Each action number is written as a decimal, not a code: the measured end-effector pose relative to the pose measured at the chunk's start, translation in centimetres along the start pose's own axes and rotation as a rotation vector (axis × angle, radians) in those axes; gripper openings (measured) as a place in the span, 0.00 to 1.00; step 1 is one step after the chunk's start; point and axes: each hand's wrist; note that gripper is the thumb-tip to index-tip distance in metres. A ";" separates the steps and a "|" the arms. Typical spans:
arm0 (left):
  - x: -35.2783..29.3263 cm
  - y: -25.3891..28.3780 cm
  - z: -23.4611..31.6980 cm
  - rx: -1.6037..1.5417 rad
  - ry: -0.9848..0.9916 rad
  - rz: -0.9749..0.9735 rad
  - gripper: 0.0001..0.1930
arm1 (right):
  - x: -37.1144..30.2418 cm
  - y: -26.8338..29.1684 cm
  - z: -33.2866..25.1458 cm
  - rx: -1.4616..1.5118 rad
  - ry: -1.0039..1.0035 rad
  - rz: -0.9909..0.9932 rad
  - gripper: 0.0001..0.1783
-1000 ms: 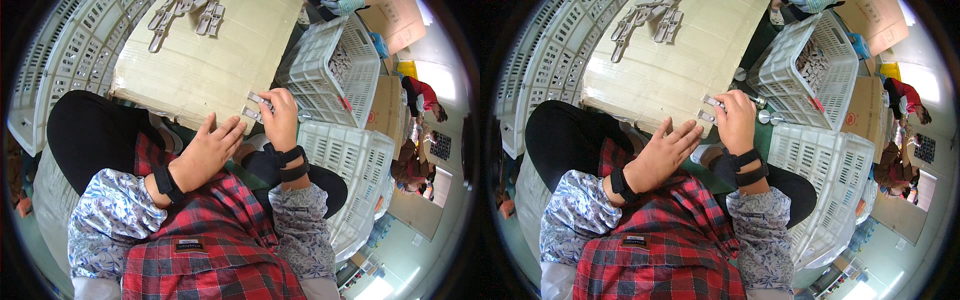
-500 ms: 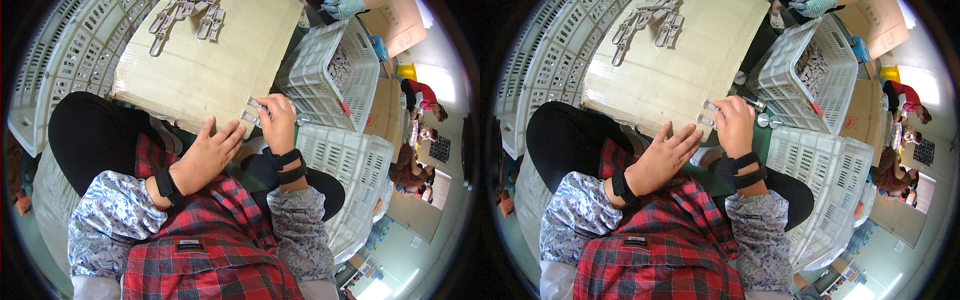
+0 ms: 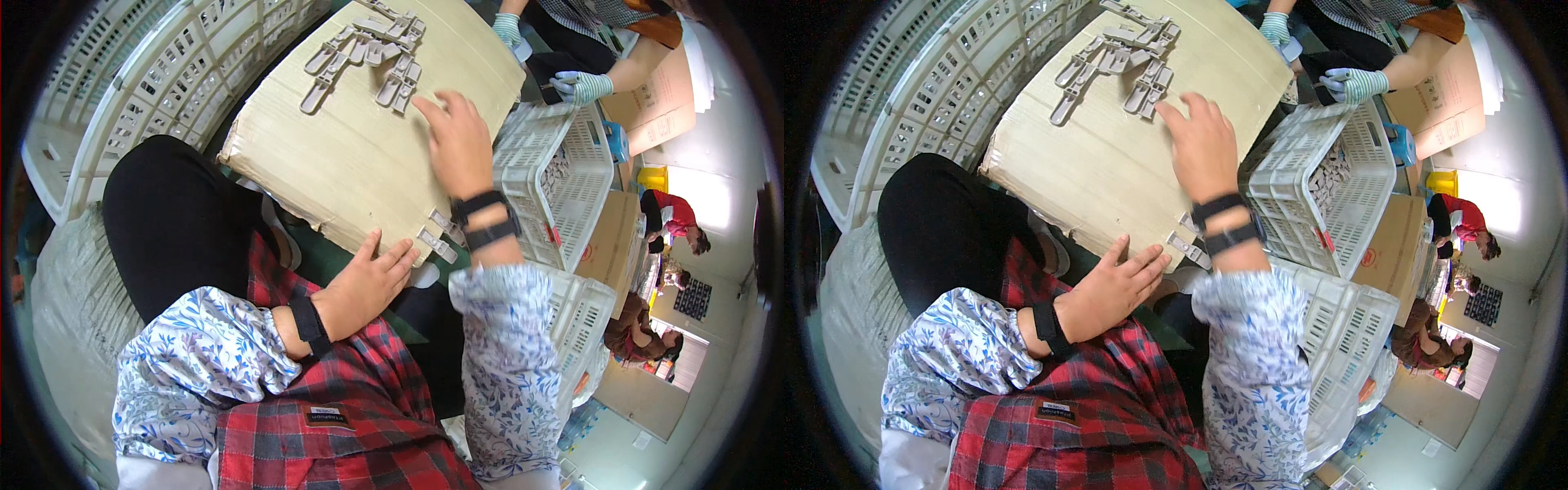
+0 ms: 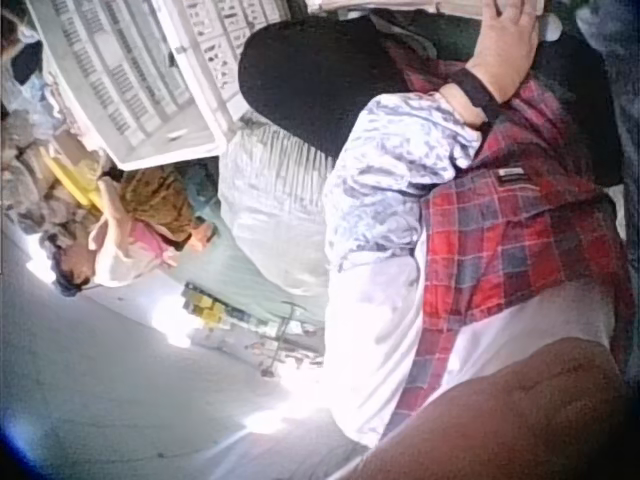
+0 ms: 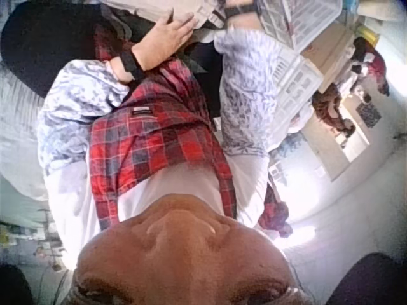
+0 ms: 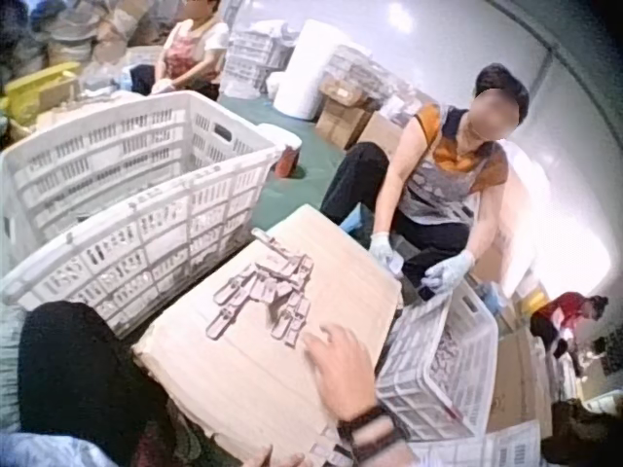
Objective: The recorder and colleagues assemble small plastic and metal components at a manufacturing workstation.
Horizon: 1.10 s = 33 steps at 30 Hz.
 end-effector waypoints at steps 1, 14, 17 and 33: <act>0.2 0.0 0.1 -0.007 -0.011 -0.008 0.25 | 1.5 -0.7 0.5 -0.076 0.083 -0.005 0.16; 0.0 -0.3 -0.2 -0.013 -0.003 -0.012 0.25 | -3.1 1.1 1.8 0.083 -0.021 -0.009 0.11; 0.0 0.2 -0.1 0.017 -0.004 0.005 0.25 | -8.4 2.7 2.5 0.327 -0.351 0.054 0.09; 0.4 0.4 -0.1 0.023 -0.020 -0.006 0.27 | -13.5 1.0 1.0 0.179 -0.340 0.078 0.09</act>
Point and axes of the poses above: each hand's wrist, its own x-axis towards the middle knuckle, its own y-axis out of the back of the hand, z = x × y, and after that the axes turned 3 degrees about -z, right-handed
